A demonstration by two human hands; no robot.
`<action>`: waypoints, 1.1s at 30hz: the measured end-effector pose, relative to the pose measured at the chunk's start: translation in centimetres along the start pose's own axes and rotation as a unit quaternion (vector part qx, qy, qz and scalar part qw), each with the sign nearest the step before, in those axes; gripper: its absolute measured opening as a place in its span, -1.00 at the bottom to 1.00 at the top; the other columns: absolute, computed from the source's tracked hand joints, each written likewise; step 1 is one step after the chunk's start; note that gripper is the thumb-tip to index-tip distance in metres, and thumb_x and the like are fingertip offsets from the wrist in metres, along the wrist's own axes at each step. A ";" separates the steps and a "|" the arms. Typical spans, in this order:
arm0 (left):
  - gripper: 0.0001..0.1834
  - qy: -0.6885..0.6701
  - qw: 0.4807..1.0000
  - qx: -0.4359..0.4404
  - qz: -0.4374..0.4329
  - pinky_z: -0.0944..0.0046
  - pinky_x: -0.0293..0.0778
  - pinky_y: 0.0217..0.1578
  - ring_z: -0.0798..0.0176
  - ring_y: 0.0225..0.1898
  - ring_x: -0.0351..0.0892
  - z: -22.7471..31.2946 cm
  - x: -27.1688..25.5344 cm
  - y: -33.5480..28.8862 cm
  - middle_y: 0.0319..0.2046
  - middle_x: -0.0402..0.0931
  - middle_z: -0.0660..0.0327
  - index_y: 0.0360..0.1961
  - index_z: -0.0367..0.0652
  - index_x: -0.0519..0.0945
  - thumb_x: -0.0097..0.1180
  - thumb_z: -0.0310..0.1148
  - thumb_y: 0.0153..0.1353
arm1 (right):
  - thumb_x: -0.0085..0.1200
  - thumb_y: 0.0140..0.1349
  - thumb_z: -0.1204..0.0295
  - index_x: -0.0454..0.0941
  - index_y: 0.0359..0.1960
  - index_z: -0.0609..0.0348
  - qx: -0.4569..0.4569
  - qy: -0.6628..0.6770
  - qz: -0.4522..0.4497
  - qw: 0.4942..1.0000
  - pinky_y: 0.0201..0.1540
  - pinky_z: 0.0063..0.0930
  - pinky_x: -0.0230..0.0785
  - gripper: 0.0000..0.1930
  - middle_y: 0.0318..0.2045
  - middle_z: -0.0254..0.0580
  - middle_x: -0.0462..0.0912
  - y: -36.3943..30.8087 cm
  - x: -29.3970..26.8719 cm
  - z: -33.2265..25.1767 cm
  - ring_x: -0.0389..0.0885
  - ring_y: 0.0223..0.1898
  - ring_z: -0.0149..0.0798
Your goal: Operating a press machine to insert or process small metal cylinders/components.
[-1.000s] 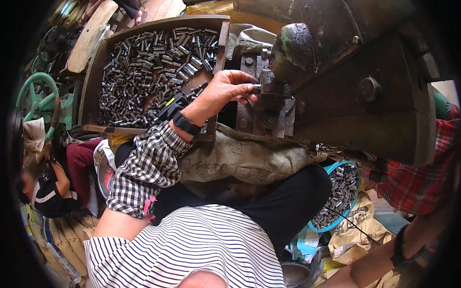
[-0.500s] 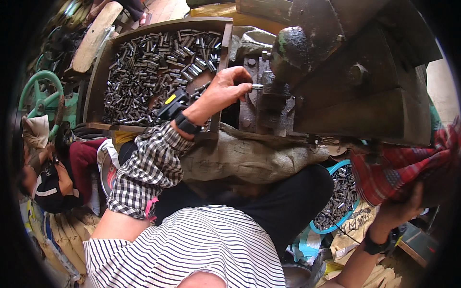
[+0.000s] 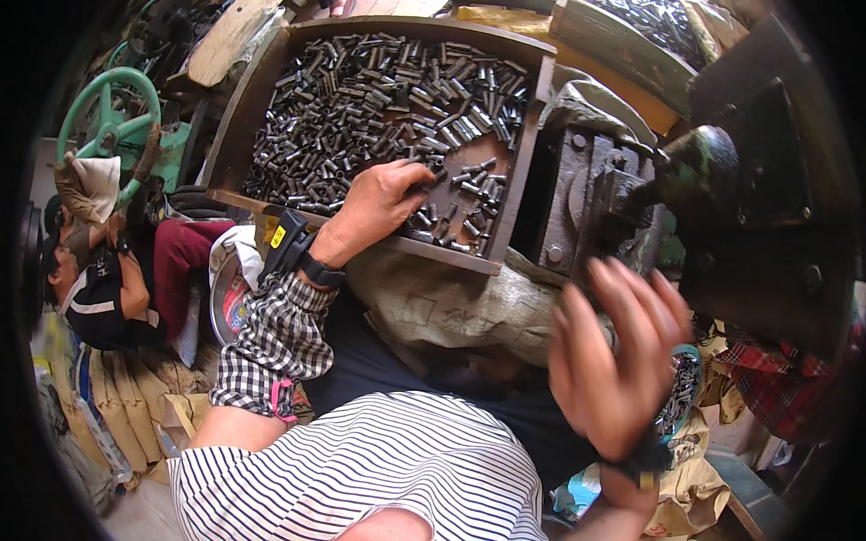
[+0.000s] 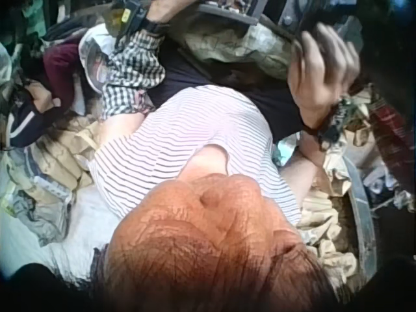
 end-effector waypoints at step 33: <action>-0.88 0.117 0.986 0.067 -0.098 0.08 0.51 -0.40 0.00 -0.43 0.60 1.5 4.3 0.9 -0.54 0.53 0.03 -0.54 -0.23 0.50 0.15 -0.44 -0.14 | 0.12 -0.05 0.38 0.45 -0.39 0.22 0.048 0.052 -0.155 0.985 -0.33 -0.17 0.46 -0.79 -0.39 0.04 0.55 7.6 23.9 3.4 0.60 -0.39 0.03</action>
Point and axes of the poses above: each hand's wrist, its own y-axis towards the middle knuckle, its own x-axis out of the palm, z = x × y, the point moved 5 cm from there along y, towards the middle knuckle
